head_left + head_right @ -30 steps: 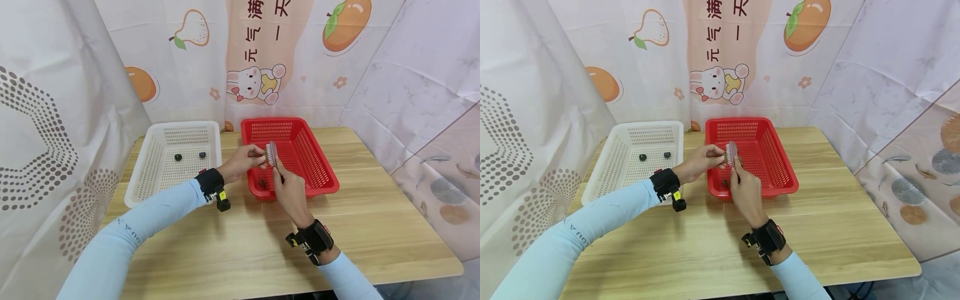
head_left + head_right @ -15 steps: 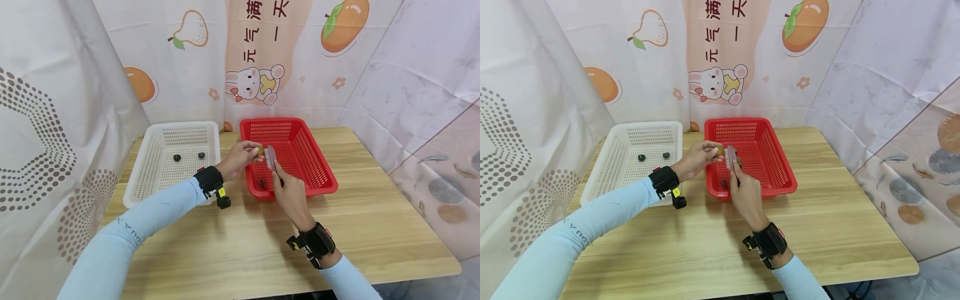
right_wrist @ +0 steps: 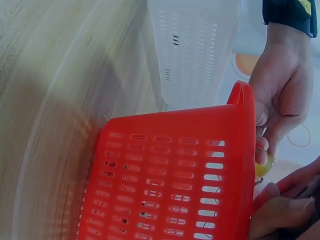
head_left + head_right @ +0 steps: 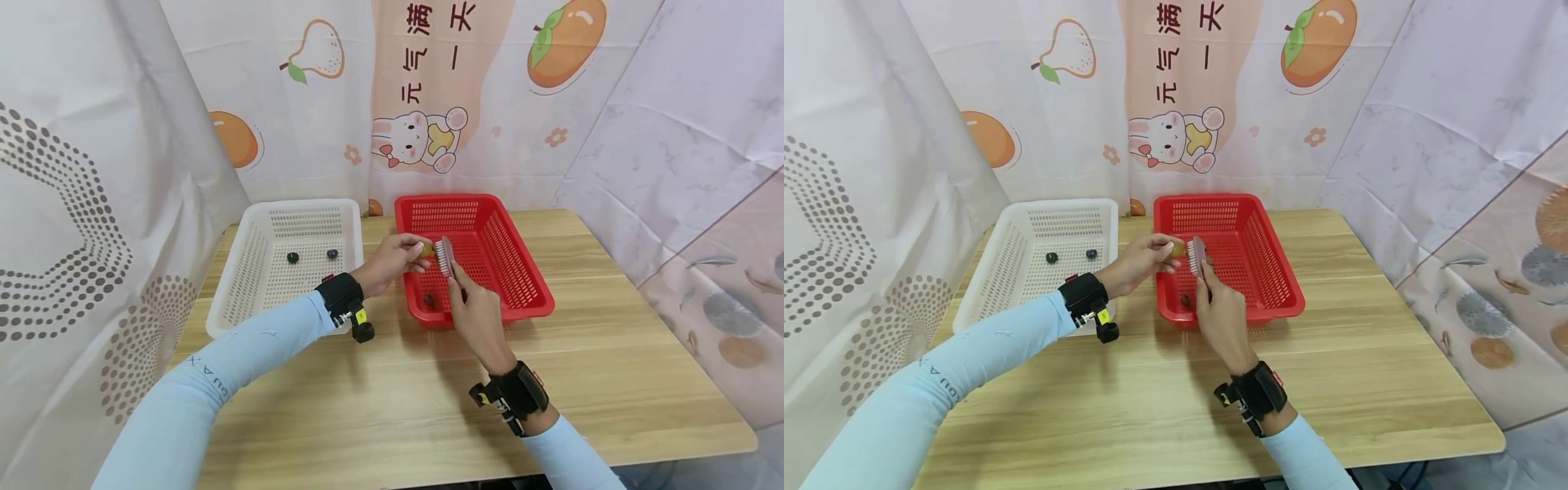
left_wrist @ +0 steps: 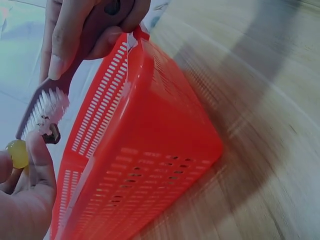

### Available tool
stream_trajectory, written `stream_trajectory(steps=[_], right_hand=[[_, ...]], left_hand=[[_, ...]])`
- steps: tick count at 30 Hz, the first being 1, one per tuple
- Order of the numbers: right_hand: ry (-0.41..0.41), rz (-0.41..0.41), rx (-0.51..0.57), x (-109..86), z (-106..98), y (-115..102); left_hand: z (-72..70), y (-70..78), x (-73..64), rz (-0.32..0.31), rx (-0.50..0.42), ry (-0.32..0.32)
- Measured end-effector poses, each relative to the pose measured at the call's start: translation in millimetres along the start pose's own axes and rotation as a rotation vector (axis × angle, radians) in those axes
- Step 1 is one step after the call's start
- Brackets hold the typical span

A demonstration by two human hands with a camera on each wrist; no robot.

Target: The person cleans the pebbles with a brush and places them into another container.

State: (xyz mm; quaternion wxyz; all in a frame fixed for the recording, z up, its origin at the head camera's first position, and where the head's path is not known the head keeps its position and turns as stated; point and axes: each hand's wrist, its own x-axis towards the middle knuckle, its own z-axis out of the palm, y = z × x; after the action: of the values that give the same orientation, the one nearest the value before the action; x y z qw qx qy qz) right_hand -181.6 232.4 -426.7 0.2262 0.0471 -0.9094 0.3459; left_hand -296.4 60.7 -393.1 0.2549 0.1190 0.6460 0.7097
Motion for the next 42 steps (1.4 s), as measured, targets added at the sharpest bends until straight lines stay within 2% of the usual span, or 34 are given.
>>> stream_trajectory(steps=[6, 13, 21, 27, 31, 36, 42], right_hand=[[-0.008, -0.002, 0.000, -0.2, 0.1, 0.5], [-0.003, -0.017, -0.006, -1.1, 0.4, 1.4], [-0.010, -0.013, -0.004, -1.0, 1.1, 1.6], [-0.009, -0.008, 0.012, -1.5, 1.1, 3.1], [-0.010, -0.009, 0.013, -1.3, 0.9, 3.2], [-0.008, -0.010, 0.019, -0.7, 0.1, 2.5], [0.000, -0.022, 0.014, -1.6, -0.3, 2.6]], left_hand=[[-6.5, -0.3, 0.2, -0.014, 0.029, -0.004], [-13.5, 4.4, -3.7, -0.020, 0.060, 0.027], [-27.1, 11.3, -8.4, 0.000, 0.105, 0.038], [-44.4, 19.8, -10.9, 0.053, 0.136, 0.092], [-59.8, 24.8, -14.9, 0.063, 0.142, 0.135], [-79.5, 27.6, -24.4, 0.048, 0.171, 0.176], [-98.2, 25.8, -33.1, 0.015, 0.240, 0.195]])
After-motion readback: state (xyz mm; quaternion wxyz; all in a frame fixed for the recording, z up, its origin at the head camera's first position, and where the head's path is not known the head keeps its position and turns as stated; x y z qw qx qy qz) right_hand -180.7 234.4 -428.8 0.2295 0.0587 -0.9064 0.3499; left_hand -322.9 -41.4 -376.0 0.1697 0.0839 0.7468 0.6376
